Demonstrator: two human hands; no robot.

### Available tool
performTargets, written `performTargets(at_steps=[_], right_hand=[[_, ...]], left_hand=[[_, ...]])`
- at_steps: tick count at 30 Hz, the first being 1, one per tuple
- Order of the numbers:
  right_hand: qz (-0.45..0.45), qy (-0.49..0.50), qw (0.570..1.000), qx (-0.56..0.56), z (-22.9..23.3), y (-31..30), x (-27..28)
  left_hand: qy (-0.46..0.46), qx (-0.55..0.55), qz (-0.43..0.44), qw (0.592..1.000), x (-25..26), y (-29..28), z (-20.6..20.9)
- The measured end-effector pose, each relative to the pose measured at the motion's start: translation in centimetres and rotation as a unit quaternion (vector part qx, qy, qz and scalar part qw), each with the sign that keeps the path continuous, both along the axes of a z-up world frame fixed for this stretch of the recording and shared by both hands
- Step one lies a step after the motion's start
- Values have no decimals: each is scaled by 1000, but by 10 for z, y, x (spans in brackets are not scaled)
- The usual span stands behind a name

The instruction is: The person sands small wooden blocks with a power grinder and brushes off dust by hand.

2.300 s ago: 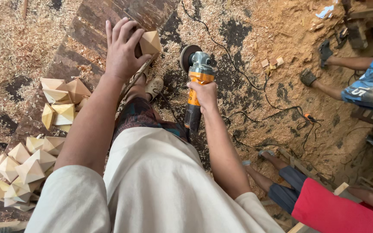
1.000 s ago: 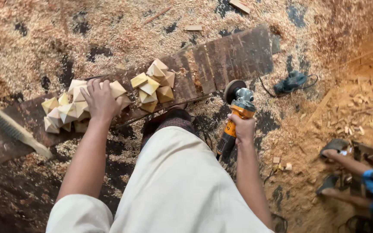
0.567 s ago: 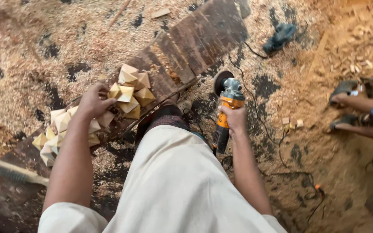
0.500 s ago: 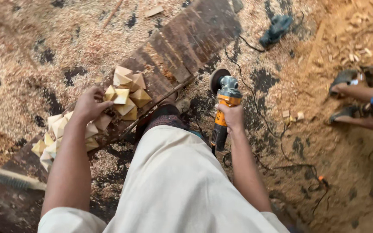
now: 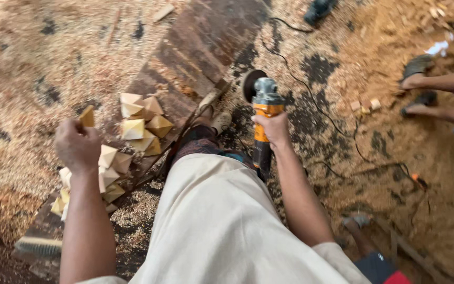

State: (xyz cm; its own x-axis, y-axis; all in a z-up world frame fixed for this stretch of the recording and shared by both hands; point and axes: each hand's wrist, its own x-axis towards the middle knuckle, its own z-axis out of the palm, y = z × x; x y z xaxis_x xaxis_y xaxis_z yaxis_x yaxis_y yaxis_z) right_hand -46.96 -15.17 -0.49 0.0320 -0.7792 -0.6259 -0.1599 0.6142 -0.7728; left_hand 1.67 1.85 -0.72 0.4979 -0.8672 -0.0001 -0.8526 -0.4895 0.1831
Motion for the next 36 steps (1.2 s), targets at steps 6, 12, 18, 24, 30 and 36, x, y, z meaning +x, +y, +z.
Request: performTargets(at_steps=[6, 12, 18, 24, 30, 36], right_hand=[[22, 102, 992, 70, -5, 1, 1], [-68, 30, 996, 40, -21, 9, 1], [-75, 99, 992, 10, -42, 18, 4], [-61, 112, 989, 76, -41, 5, 21], [-89, 67, 992, 65, -54, -8, 35], [-154, -45, 983, 87, -70, -23, 39]], left_hand=[[45, -117, -200, 972, -93, -119, -28], [42, -151, -342, 927, -196, -247, -50], [53, -159, -471, 866, -219, -279, -83], [92, -11, -462, 882, -196, -252, -103], [144, -74, -381, 910, -187, -240, -117], [175, -80, -424, 885, -201, -266, -93]])
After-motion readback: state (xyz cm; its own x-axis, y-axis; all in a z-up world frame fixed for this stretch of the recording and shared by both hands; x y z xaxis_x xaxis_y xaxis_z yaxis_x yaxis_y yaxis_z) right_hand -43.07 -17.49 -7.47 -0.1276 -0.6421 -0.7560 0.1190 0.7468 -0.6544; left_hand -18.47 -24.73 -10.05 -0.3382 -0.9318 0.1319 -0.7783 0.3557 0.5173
